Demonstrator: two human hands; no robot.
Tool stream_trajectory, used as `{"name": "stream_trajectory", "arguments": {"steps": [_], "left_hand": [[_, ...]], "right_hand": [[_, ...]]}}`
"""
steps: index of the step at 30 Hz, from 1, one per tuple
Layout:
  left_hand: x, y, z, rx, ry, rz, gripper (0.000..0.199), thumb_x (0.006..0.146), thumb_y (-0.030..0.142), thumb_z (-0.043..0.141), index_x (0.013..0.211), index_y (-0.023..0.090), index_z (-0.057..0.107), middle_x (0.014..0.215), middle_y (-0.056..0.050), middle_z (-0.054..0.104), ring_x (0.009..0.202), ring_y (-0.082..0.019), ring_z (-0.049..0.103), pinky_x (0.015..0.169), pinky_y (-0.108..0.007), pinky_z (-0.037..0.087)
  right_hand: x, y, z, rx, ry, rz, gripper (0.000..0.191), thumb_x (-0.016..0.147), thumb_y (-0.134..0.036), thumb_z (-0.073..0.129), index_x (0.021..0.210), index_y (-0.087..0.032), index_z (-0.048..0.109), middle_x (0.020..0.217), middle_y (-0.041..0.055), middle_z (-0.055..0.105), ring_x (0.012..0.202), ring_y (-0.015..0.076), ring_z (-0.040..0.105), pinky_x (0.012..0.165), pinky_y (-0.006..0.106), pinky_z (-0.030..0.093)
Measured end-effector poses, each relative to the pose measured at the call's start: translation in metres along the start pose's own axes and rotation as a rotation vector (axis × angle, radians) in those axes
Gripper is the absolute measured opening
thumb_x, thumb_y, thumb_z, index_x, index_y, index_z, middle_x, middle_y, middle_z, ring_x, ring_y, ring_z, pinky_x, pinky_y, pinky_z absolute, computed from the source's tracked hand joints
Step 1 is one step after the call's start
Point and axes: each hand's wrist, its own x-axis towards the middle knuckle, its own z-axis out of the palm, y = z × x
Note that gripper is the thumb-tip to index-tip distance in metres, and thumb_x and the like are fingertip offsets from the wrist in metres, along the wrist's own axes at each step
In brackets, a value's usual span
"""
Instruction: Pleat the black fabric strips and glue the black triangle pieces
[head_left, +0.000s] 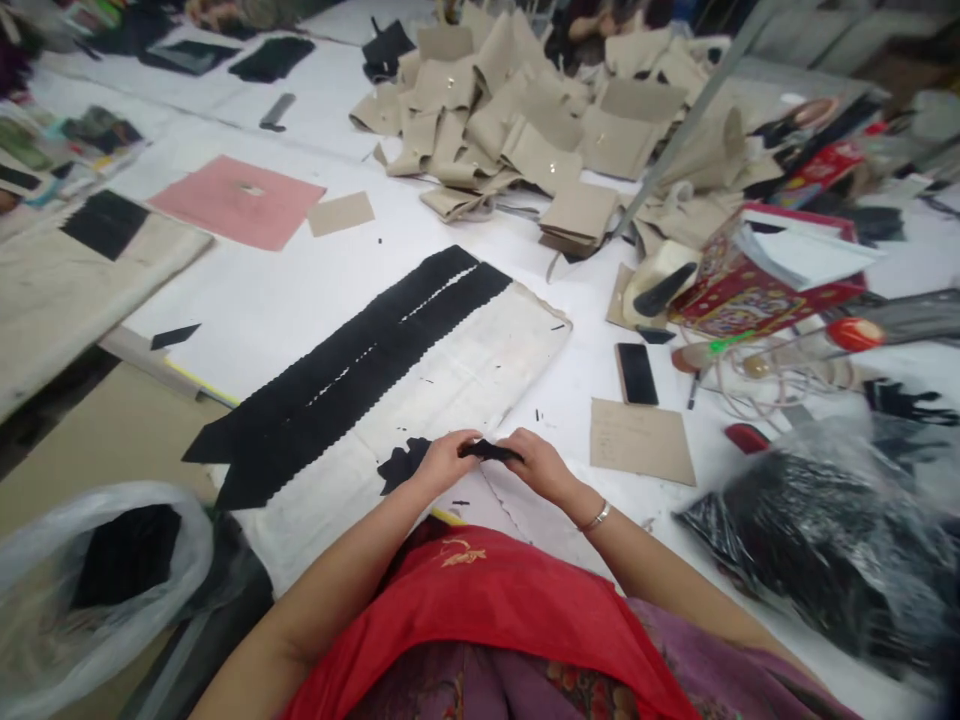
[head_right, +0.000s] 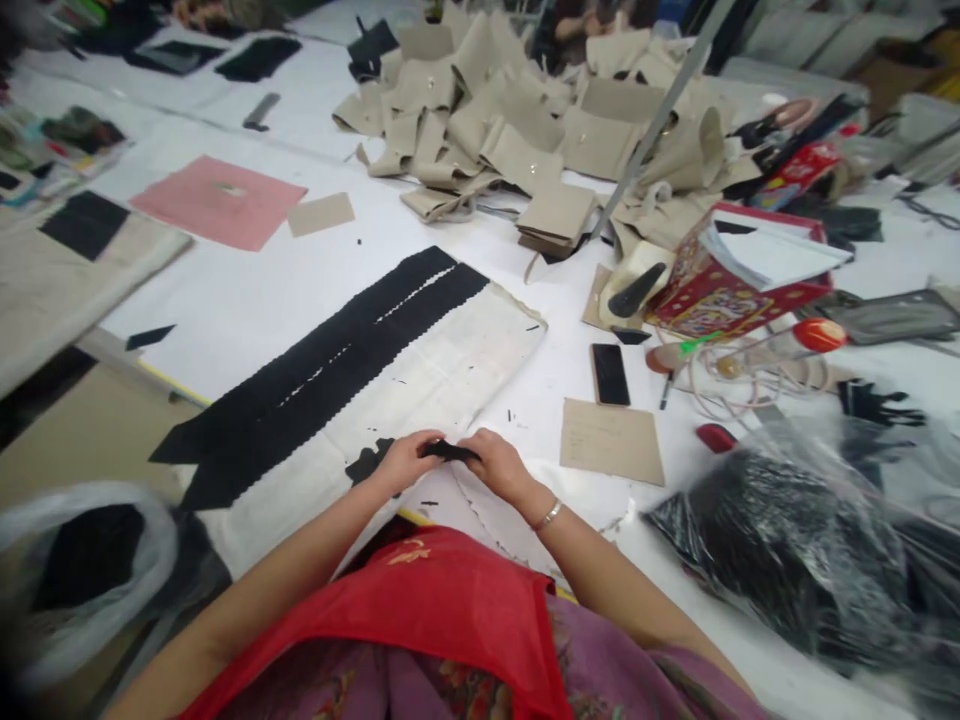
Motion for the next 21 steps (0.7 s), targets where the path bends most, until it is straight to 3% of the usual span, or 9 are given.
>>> {"name": "stream_trajectory", "arguments": {"steps": [2, 5, 10, 15, 21], "left_hand": [[0.011, 0.002, 0.021, 0.307, -0.112, 0.141, 0.027, 0.073, 0.013, 0.054, 0.097, 0.02, 0.062, 0.093, -0.004, 0.064, 0.091, -0.018, 0.056, 0.086, -0.033, 0.042], [0.02, 0.004, 0.058, 0.601, -0.184, 0.278, 0.025, 0.078, 0.013, 0.049, 0.099, 0.02, 0.06, 0.095, -0.006, 0.062, 0.094, -0.021, 0.052, 0.085, -0.036, 0.04], [0.034, 0.0, 0.11, 0.797, -0.282, 0.298, 0.018, 0.084, 0.018, 0.044, 0.094, 0.019, 0.058, 0.093, -0.007, 0.058, 0.092, -0.022, 0.049, 0.079, -0.036, 0.038], [0.052, -0.009, 0.126, 0.894, -0.434, 0.33, 0.015, 0.083, 0.019, 0.046, 0.091, 0.018, 0.058, 0.095, -0.009, 0.055, 0.094, -0.023, 0.046, 0.08, -0.038, 0.036], [0.058, -0.009, 0.129, 0.865, -0.416, 0.318, 0.022, 0.081, 0.021, 0.048, 0.102, 0.018, 0.054, 0.1, -0.009, 0.054, 0.095, -0.023, 0.045, 0.081, -0.038, 0.035]], "right_hand": [[-0.017, 0.015, -0.003, -0.179, 0.041, -0.043, 0.023, 0.081, -0.015, 0.052, 0.1, -0.02, 0.063, 0.088, 0.007, 0.059, 0.084, 0.018, 0.051, 0.074, 0.029, 0.04], [-0.043, 0.038, 0.0, -0.321, 0.096, -0.047, 0.027, 0.081, -0.011, 0.049, 0.103, -0.02, 0.063, 0.093, 0.0089, 0.061, 0.087, 0.02, 0.051, 0.077, 0.032, 0.039], [-0.077, 0.074, 0.014, -0.334, 0.052, -0.046, 0.029, 0.081, -0.011, 0.049, 0.106, -0.019, 0.06, 0.096, 0.0081, 0.062, 0.087, 0.0198, 0.051, 0.078, 0.033, 0.038], [-0.091, 0.104, 0.019, -0.311, -0.057, 0.051, 0.035, 0.074, -0.024, 0.061, 0.108, -0.017, 0.058, 0.106, 0.011, 0.058, 0.097, 0.0239, 0.049, 0.085, 0.038, 0.036], [-0.087, 0.116, 0.013, -0.322, -0.097, 0.095, 0.047, 0.07, -0.032, 0.064, 0.112, -0.014, 0.055, 0.112, 0.0134, 0.054, 0.101, 0.0267, 0.045, 0.086, 0.039, 0.033]]}}
